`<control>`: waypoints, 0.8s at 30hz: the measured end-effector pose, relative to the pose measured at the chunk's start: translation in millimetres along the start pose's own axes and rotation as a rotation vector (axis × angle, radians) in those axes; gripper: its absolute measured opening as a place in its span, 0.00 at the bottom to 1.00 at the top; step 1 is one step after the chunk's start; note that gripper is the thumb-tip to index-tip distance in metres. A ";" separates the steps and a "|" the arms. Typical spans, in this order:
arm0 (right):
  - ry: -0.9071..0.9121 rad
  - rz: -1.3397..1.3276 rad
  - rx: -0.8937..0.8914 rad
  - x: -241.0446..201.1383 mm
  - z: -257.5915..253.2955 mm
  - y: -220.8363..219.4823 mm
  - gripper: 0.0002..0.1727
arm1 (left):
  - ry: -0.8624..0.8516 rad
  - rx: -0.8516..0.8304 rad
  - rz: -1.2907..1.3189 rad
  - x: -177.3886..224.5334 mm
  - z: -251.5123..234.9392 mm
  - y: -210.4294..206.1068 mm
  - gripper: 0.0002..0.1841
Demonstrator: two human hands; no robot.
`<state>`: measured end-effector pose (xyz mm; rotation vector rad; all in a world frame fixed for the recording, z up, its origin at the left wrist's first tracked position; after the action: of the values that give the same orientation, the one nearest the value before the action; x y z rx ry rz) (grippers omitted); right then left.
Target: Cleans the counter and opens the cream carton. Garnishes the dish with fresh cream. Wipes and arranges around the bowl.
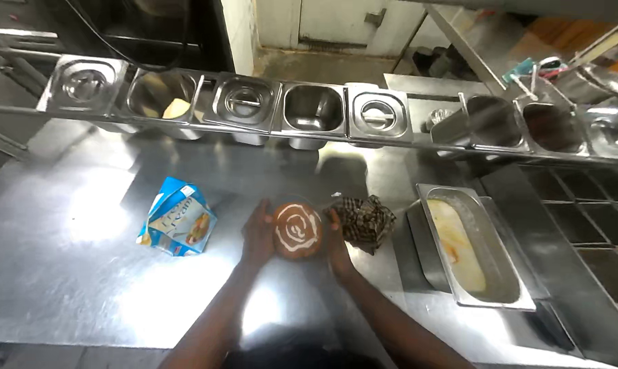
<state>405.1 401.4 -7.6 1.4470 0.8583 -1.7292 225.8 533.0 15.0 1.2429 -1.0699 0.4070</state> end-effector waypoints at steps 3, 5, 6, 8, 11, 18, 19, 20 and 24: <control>-0.033 0.059 -0.020 -4.0 -1.8 0.7 0.43 | 0.013 -0.023 -0.027 1.6 -3.6 -2.9 0.42; -0.021 0.097 -0.052 -6.7 0.2 3.1 0.46 | 0.047 -0.030 -0.016 -1.0 -2.8 -4.5 0.46; 0.015 0.095 -0.059 -13.4 -2.2 5.4 0.48 | 0.048 -0.025 0.015 -3.6 -5.1 -3.4 0.49; 0.141 0.098 0.005 -36.6 -3.7 22.3 0.48 | 0.044 -0.016 0.144 -10.8 1.7 1.5 0.53; 0.410 0.225 0.154 -92.0 -1.9 65.3 0.32 | -0.048 0.117 0.200 -7.7 33.9 35.0 0.39; 0.524 0.321 0.274 -129.3 10.0 114.3 0.18 | -0.235 0.302 0.083 -23.6 131.1 97.1 0.16; 0.501 0.329 0.289 -126.3 11.0 118.4 0.19 | -0.196 0.328 0.081 -31.5 139.2 105.6 0.17; 0.485 0.339 0.306 -123.6 12.4 121.9 0.19 | -0.159 0.359 0.079 -39.1 145.7 114.5 0.16; 0.491 0.459 0.351 -128.8 14.8 130.9 0.20 | -0.113 0.411 0.042 -63.3 155.1 142.9 0.14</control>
<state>523.9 333.8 115.9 2.1616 0.4072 -1.2302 19.6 458.2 34.4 1.6231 -1.1448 0.6164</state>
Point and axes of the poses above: each hand's wrist, its own z-axis away from the middle knuckle, its own y-axis out of the back of the hand, x = y × z, the point moved 10 cm from there along -z, towards the middle knuckle, and after that the axes turned 5 degrees about -z, right-handed, at the moved point
